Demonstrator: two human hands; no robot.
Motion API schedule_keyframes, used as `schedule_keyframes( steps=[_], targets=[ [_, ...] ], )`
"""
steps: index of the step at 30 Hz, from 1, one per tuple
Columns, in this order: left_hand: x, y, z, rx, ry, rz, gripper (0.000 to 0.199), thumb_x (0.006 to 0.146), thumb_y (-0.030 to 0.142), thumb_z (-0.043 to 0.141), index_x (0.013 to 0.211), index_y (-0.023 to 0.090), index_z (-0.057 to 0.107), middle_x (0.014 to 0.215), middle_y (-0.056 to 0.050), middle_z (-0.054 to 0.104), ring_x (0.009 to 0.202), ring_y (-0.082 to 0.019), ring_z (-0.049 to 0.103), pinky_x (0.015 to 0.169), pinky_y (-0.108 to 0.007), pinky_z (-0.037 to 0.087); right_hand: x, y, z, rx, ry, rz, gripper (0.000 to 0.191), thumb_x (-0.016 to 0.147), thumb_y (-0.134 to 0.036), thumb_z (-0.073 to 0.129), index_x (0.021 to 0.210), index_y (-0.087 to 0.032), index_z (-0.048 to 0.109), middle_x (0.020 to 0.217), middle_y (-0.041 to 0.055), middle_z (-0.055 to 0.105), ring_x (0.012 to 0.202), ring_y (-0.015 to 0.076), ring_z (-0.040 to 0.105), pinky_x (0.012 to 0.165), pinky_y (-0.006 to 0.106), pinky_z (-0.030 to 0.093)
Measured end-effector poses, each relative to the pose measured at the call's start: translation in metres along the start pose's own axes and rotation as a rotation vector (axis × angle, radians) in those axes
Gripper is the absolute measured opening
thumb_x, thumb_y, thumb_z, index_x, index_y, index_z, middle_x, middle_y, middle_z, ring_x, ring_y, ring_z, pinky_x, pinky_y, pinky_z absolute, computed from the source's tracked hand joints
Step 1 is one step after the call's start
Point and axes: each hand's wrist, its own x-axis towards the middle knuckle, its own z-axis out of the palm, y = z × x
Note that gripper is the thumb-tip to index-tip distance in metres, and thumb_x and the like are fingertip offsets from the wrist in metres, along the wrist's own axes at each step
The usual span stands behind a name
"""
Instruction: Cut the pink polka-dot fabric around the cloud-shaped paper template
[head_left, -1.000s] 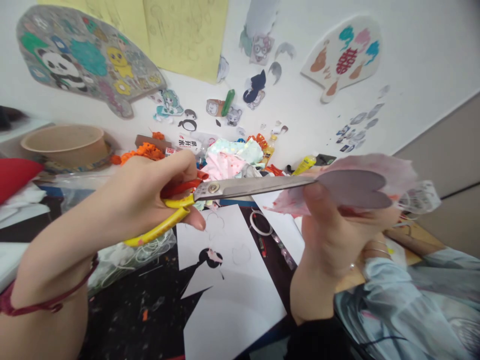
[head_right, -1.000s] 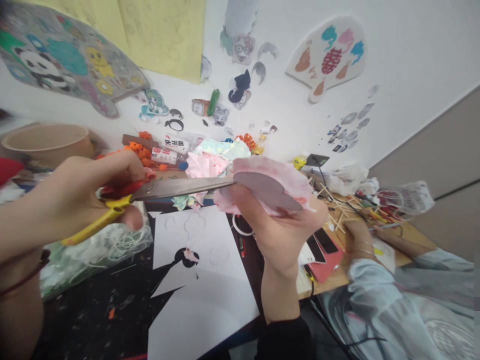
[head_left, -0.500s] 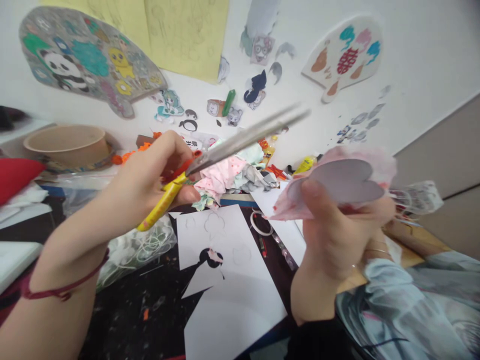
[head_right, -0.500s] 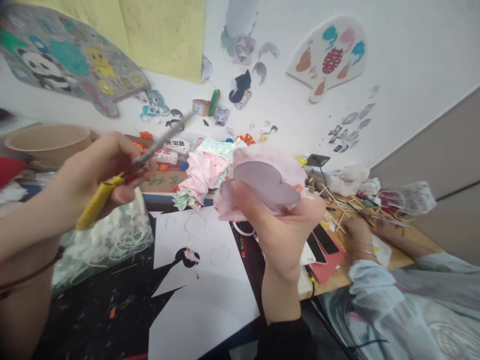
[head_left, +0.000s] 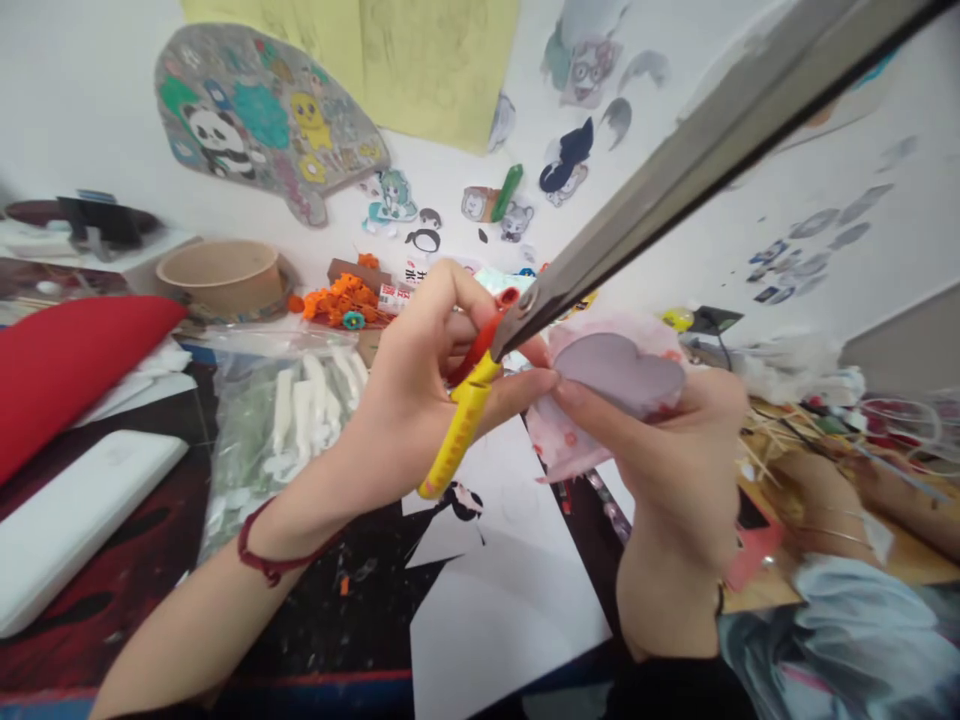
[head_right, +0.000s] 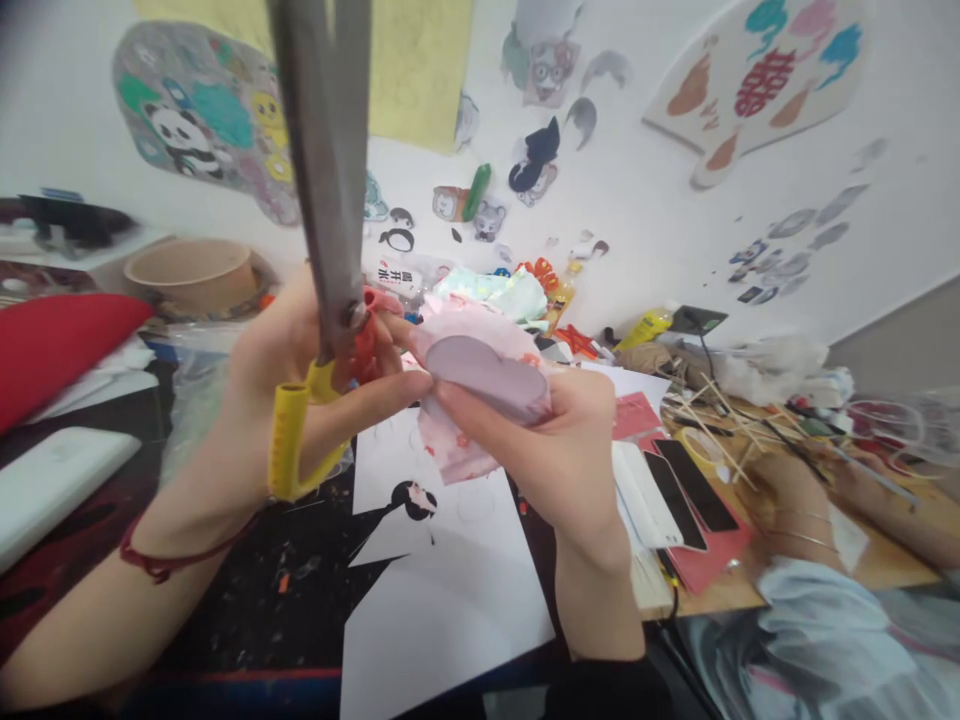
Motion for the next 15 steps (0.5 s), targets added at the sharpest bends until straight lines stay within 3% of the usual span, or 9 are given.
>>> schedule_keyframes(
  steps=[5,10,15],
  targets=[
    [0.003,0.001,-0.001,0.078,0.055,-0.003,0.037,0.077,0.022,0.083,0.089,0.023,0.048,0.077,0.005,0.066,0.064,-0.012,0.066,0.055,-0.024,0.050,0.001,0.004,0.002,-0.008,0.080,0.006,0.021,0.070,-0.030,0.089,0.064,-0.023,0.071,0.055,-0.0053,0.053,0.049,0.0107,0.048,0.038,0.023,0.037],
    [-0.001,-0.002,0.001,0.112,0.067,-0.037,0.042,0.080,0.023,0.081,0.089,0.024,0.041,0.080,0.003,0.063,0.057,-0.010,0.057,0.049,-0.025,0.041,0.003,0.000,0.005,-0.034,0.058,0.024,0.016,0.073,-0.030,0.087,0.068,-0.022,0.074,0.057,-0.0031,0.057,0.050,0.0120,0.051,0.039,0.024,0.039],
    [-0.001,-0.011,0.002,0.084,0.104,0.046,0.045,0.079,0.028,0.084,0.089,0.024,0.040,0.077,0.004,0.059,0.048,-0.005,0.045,0.042,-0.022,0.031,0.007,0.001,0.003,-0.033,0.032,0.071,0.021,0.072,-0.031,0.088,0.065,-0.021,0.071,0.055,-0.0042,0.055,0.049,0.0107,0.049,0.039,0.023,0.038]
  ],
)
